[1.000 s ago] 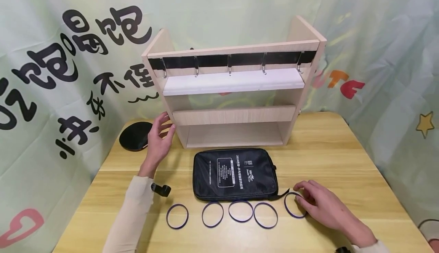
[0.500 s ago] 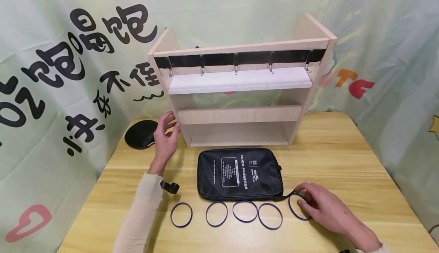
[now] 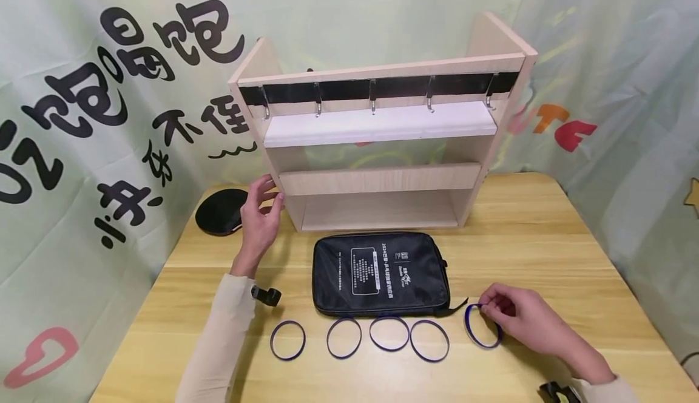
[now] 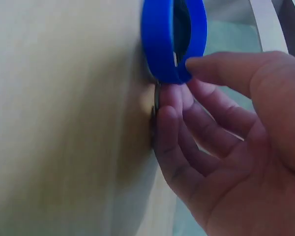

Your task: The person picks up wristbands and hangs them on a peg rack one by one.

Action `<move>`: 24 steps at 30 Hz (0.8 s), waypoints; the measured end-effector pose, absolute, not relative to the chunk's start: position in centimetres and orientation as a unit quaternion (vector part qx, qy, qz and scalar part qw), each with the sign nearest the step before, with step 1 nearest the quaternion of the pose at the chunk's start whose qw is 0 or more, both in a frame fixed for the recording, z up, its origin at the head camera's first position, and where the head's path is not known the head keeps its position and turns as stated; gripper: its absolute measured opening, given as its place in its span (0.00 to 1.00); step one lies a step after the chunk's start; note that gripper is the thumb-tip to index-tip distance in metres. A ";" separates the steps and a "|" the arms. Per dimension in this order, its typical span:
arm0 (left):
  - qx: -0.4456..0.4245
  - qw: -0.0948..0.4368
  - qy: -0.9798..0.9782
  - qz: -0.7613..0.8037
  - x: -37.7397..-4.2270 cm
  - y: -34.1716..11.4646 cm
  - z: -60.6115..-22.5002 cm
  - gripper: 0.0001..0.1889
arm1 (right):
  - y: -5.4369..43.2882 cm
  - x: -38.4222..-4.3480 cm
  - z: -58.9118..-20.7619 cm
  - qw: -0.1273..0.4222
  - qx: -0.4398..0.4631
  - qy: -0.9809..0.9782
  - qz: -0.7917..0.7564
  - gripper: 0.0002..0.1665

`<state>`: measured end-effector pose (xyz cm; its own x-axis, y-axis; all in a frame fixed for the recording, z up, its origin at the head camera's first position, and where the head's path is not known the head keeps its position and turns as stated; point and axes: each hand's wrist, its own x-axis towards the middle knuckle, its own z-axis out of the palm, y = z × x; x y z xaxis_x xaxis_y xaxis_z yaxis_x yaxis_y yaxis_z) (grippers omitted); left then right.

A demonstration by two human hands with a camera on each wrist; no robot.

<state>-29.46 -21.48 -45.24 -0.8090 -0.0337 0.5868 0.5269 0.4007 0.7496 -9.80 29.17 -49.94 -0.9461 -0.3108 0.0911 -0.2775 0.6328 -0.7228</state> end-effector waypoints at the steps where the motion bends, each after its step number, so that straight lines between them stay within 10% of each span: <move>1: -0.156 0.268 -0.793 -0.524 -29.5 -21.5 -45.2 0.24 | 29.4 -9.9 -49.9 0.028 -0.162 0.901 -0.401 0.06; 11: -0.161 0.269 -0.798 -0.515 -29.7 -21.6 -45.0 0.23 | 32.8 -11.0 -48.4 0.098 -0.162 0.892 -0.411 0.03; 24: -0.161 0.266 -0.803 -0.509 -29.8 -21.6 -45.0 0.22 | 32.3 -13.6 -43.1 -0.096 -0.162 0.923 -0.337 0.13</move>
<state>-29.80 -21.64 -44.96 -0.8066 -0.0127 0.5910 0.5289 0.4309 0.7311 -13.55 32.30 -43.13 -0.9293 -0.2336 0.2861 -0.3629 0.7212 -0.5901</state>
